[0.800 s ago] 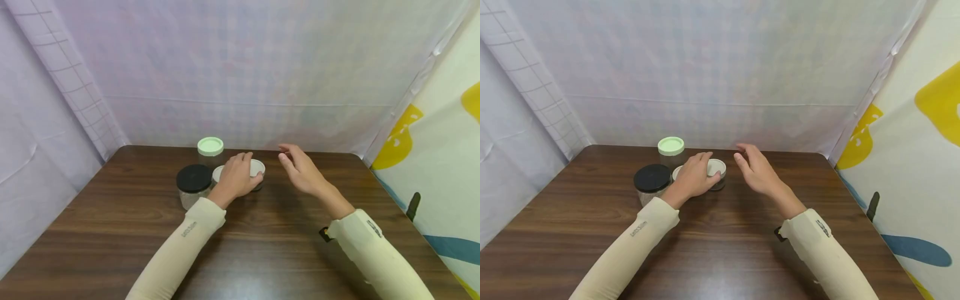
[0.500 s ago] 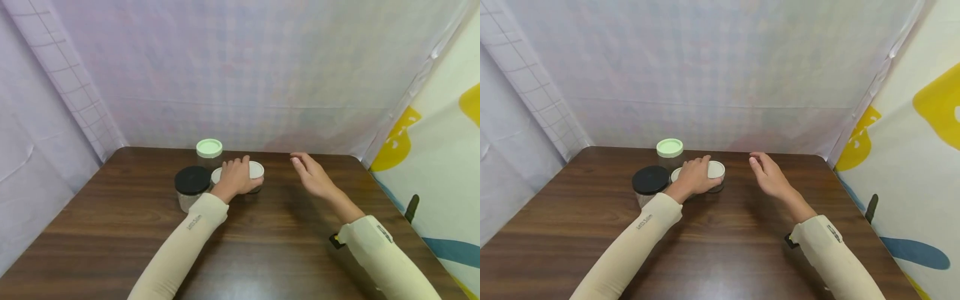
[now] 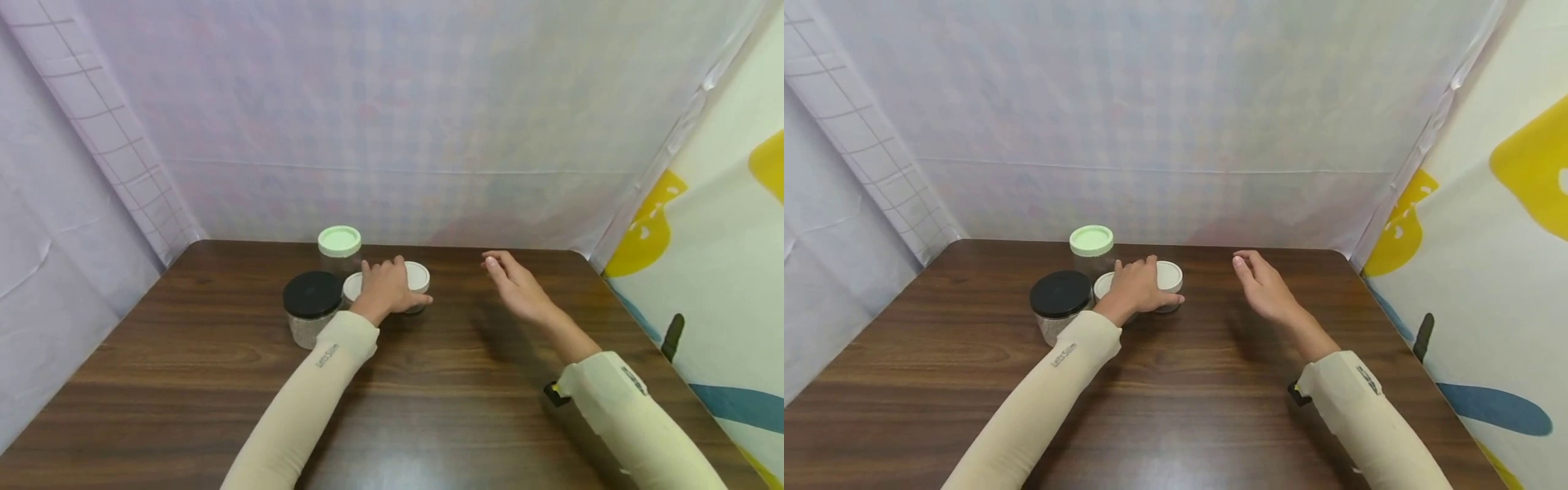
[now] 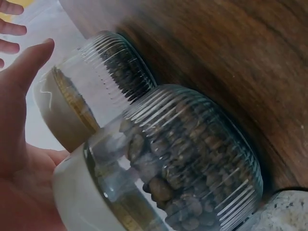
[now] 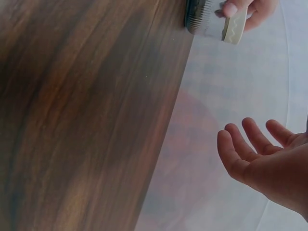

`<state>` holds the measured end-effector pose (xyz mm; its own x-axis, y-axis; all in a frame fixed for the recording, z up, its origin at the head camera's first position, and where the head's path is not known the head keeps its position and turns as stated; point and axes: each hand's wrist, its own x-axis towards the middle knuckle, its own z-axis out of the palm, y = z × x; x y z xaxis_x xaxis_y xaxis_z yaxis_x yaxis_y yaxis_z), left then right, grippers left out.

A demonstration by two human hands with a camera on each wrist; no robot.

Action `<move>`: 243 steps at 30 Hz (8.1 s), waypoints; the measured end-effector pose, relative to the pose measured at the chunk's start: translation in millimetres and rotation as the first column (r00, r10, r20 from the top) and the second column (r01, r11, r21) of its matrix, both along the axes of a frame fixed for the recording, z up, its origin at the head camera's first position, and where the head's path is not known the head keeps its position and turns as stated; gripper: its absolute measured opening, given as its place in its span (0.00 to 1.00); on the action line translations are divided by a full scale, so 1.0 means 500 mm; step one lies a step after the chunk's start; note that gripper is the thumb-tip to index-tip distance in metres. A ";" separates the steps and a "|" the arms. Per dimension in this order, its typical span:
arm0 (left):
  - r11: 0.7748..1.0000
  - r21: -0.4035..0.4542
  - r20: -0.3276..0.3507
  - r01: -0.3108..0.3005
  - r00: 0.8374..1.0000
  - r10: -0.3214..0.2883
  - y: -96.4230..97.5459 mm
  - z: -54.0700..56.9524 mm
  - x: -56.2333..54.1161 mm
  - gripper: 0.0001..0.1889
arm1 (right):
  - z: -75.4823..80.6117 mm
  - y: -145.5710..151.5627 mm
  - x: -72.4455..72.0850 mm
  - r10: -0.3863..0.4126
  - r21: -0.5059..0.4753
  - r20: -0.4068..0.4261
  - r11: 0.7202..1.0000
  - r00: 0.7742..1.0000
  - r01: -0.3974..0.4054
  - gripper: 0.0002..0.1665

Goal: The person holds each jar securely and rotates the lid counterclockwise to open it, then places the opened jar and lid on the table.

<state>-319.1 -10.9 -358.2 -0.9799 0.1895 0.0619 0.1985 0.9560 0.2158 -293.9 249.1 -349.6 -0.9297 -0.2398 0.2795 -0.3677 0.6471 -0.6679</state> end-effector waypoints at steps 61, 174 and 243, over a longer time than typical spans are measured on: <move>0.766 0.594 -0.173 0.245 0.969 -0.176 0.011 0.027 0.062 0.59 | 0.169 -0.159 -0.002 0.151 0.634 -0.061 0.770 0.987 -0.078 0.46; 0.843 0.468 -0.144 0.266 0.964 -0.224 0.017 0.002 0.054 0.43 | 0.210 -0.185 0.025 0.360 0.680 0.170 0.631 0.917 -0.373 0.49; 0.837 0.544 -0.059 0.056 0.998 -0.028 0.045 0.000 0.052 0.46 | 0.184 -0.029 -0.028 -0.036 0.636 0.228 0.762 0.973 -0.121 0.41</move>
